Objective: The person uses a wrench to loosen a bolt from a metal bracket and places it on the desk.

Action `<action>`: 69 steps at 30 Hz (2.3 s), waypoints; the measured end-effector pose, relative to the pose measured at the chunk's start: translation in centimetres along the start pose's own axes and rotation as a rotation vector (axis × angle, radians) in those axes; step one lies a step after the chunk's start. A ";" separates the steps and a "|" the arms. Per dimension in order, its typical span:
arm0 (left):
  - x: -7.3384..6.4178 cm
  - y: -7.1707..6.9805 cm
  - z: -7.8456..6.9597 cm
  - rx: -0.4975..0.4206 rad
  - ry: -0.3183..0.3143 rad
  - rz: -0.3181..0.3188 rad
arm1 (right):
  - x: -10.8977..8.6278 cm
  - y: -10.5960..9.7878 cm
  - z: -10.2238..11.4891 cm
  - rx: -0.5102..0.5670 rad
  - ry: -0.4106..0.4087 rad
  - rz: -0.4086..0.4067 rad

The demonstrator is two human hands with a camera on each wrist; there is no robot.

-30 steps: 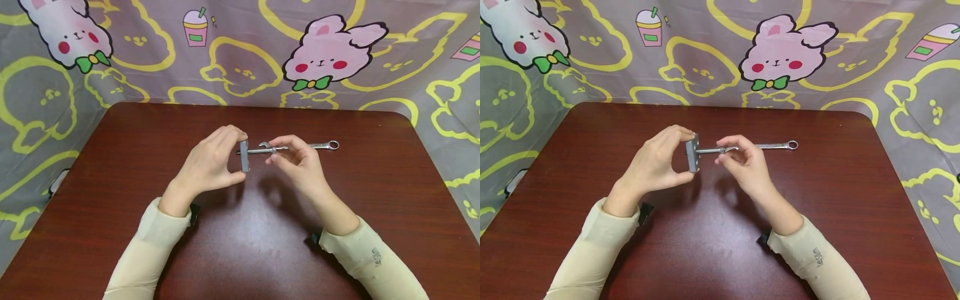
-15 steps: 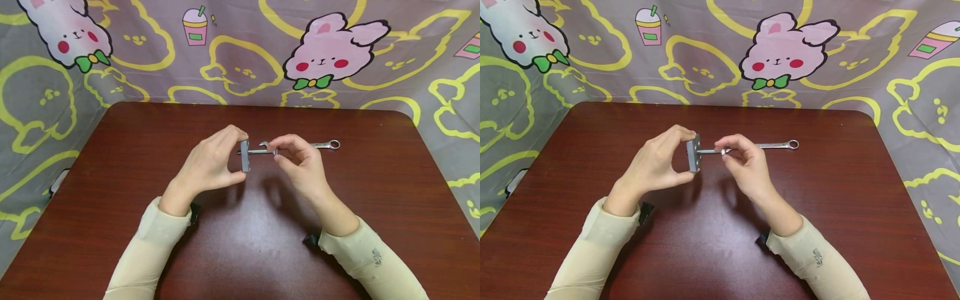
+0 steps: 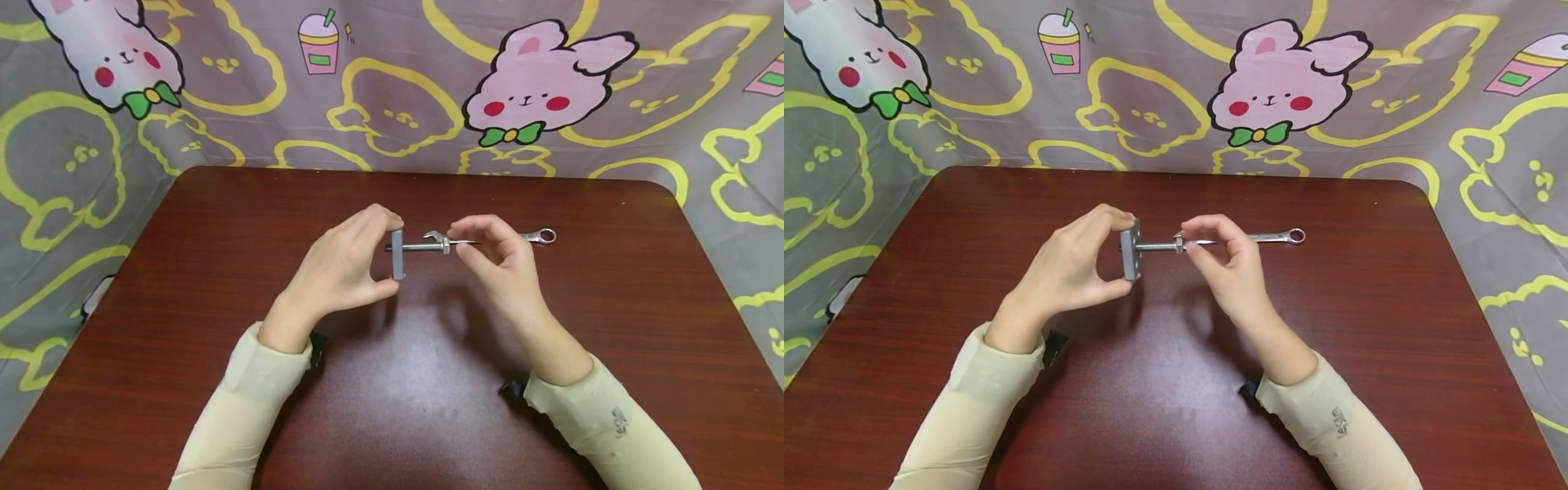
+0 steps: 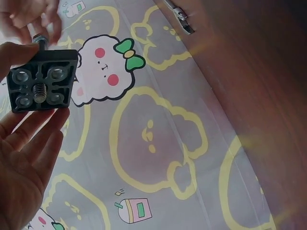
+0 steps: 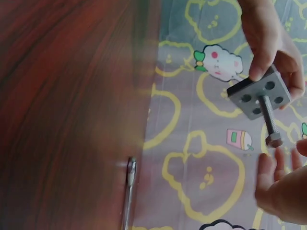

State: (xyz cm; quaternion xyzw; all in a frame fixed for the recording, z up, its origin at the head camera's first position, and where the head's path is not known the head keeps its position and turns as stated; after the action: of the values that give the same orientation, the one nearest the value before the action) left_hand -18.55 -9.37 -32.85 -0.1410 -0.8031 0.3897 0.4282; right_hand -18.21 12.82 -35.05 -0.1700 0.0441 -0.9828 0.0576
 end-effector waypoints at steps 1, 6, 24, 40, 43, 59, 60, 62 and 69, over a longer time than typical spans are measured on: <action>0.0 -0.1 0.0 0.002 0.003 -0.003 | 0.0 -0.1 -0.2 -0.024 0.035 0.009; 0.0 -0.3 -0.1 0.007 0.022 -0.019 | -0.1 -0.1 -0.7 -0.072 0.083 0.078; 0.0 -0.3 -0.4 0.011 0.034 -0.019 | -0.1 0.8 -0.3 -0.031 -0.005 0.061; 0.0 -0.1 -0.5 -0.011 0.024 -0.008 | -0.2 0.8 0.1 -0.007 -0.015 0.014; 0.1 -0.1 -0.5 -0.017 0.030 -0.018 | -0.2 0.9 0.2 0.029 -0.008 0.004; -0.1 -0.1 -0.6 0.030 0.062 -0.028 | 0.1 0.2 -1.2 -0.058 0.175 0.099; -0.1 -0.1 -0.6 0.034 0.063 -0.027 | 0.1 0.2 -1.2 -0.048 0.169 0.101; -0.1 -0.1 -0.6 0.039 0.062 -0.023 | 0.1 0.2 -1.2 -0.030 0.147 0.105; -0.1 -0.2 -0.4 0.031 0.056 -0.025 | -0.2 0.4 -1.0 -0.010 0.046 0.106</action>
State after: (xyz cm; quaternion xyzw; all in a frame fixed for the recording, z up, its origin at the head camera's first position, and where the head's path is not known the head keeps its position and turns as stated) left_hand -18.14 -9.33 -32.61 -0.1352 -0.7863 0.3927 0.4573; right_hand -18.30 12.55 -36.09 -0.1449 0.0594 -0.9818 0.1076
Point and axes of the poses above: each hand's wrist, its own x-axis towards the middle knuckle, its own y-axis out of the palm, z = x × y, the point moved 2 cm from there along x, towards the middle knuckle, and after that the axes turned 10 degrees about -x, right-handed, at the moved point
